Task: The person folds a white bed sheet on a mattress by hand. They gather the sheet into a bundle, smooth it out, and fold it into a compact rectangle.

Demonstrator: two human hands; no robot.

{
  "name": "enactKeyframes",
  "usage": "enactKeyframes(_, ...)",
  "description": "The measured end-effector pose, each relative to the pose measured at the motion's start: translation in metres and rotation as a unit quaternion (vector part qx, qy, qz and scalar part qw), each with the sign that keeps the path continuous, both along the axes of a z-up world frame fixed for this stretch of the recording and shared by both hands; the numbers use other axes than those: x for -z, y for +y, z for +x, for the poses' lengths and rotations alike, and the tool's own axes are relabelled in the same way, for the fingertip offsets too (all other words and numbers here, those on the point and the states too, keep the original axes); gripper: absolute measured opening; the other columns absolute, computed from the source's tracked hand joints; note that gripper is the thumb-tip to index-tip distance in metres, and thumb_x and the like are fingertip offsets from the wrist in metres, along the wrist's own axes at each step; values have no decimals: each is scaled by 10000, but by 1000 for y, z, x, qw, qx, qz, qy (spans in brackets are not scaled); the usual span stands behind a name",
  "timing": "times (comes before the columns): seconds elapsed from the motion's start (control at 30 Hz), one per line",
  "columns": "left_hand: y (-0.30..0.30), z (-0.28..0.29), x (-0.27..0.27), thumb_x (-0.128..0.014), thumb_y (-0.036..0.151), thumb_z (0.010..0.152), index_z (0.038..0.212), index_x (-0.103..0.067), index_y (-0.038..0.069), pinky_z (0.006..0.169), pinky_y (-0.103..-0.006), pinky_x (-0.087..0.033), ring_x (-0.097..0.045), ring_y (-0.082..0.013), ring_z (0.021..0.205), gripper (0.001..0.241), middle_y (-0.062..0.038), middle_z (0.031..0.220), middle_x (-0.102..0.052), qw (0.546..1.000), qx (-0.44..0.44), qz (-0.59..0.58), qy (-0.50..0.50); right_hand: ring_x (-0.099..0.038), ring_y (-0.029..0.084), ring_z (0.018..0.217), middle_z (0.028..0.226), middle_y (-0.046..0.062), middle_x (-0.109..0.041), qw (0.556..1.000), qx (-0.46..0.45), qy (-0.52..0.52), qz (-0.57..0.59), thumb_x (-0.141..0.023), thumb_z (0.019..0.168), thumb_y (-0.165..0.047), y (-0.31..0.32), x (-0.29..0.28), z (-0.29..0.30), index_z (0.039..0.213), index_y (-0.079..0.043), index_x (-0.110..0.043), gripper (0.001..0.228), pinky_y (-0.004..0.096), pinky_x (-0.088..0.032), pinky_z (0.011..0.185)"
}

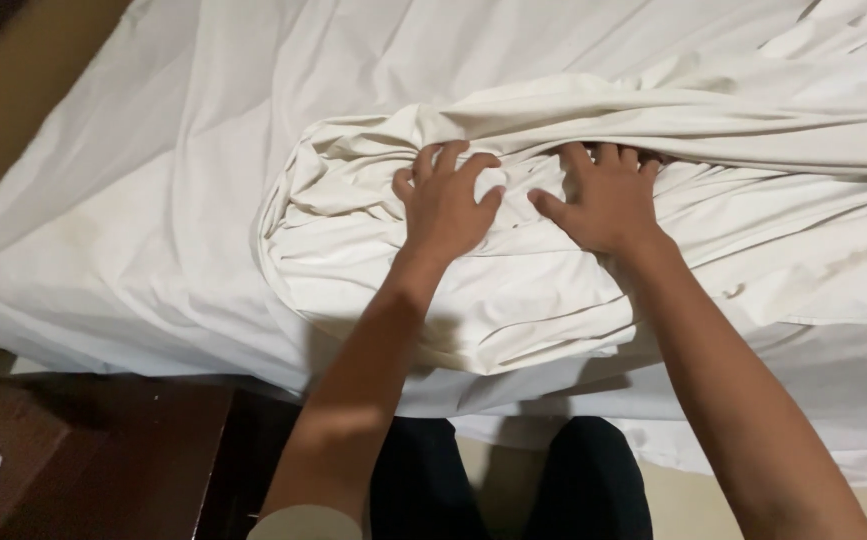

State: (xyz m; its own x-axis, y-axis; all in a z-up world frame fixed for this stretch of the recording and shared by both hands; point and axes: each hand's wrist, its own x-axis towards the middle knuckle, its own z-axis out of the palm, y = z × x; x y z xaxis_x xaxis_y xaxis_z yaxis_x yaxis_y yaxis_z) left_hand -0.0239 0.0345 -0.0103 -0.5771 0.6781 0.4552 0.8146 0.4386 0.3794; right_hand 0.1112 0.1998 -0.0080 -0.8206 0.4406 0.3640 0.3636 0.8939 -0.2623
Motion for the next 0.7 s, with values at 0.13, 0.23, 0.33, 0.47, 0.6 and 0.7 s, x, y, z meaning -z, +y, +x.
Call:
enactKeyframes(0.13,-4,1,4,-742,312,867,1046,-735,248,1016,-563,-256,-432,-248,1340,190,-12,1347,-614,999,-3,36,-5,-492,450,1235,1280,223,-590,998,32,27,-44,-650,936,-442,1,16,2,1299,-177,-677,450,684,-273,1060)
enactKeyframes(0.23,-4,1,7,-739,263,900,997,-727,205,1021,-538,-272,-474,-232,1309,114,7,1283,-639,994,15,103,31,-517,414,1145,1224,192,-627,992,0,127,1,-667,962,-315,3,20,3,1188,-111,-686,305,614,-312,982)
enactKeyframes(0.33,-7,8,4,-727,226,924,1004,-705,178,1040,-499,-293,-488,-234,1303,96,0,1256,-641,985,28,160,64,-538,381,1124,1137,150,-663,985,-25,171,2,-667,1017,-249,4,23,6,1156,-57,-659,237,572,-312,1034)
enactKeyframes(0.47,-11,12,5,-713,198,958,1054,-662,136,995,-446,-333,-547,-231,1175,126,-3,1136,-649,970,49,200,132,-573,342,973,949,122,-651,975,-50,217,7,-670,1016,-160,0,22,13,1114,-11,-632,182,521,-316,1041)
enactKeyframes(0.6,-16,14,4,-700,170,985,1052,-640,114,903,-405,-362,-600,-207,932,105,11,986,-668,959,82,208,173,-577,307,826,791,79,-607,954,-77,287,38,-705,993,-119,-6,18,18,1009,-29,-604,135,493,-343,1032)
enactKeyframes(0.7,-21,21,-1,-691,148,981,1031,-628,102,844,-392,-374,-602,-208,853,93,1,942,-669,944,113,239,199,-571,326,817,823,102,-595,939,-90,323,79,-722,937,-131,-6,22,25,1010,-30,-616,163,438,-381,899)
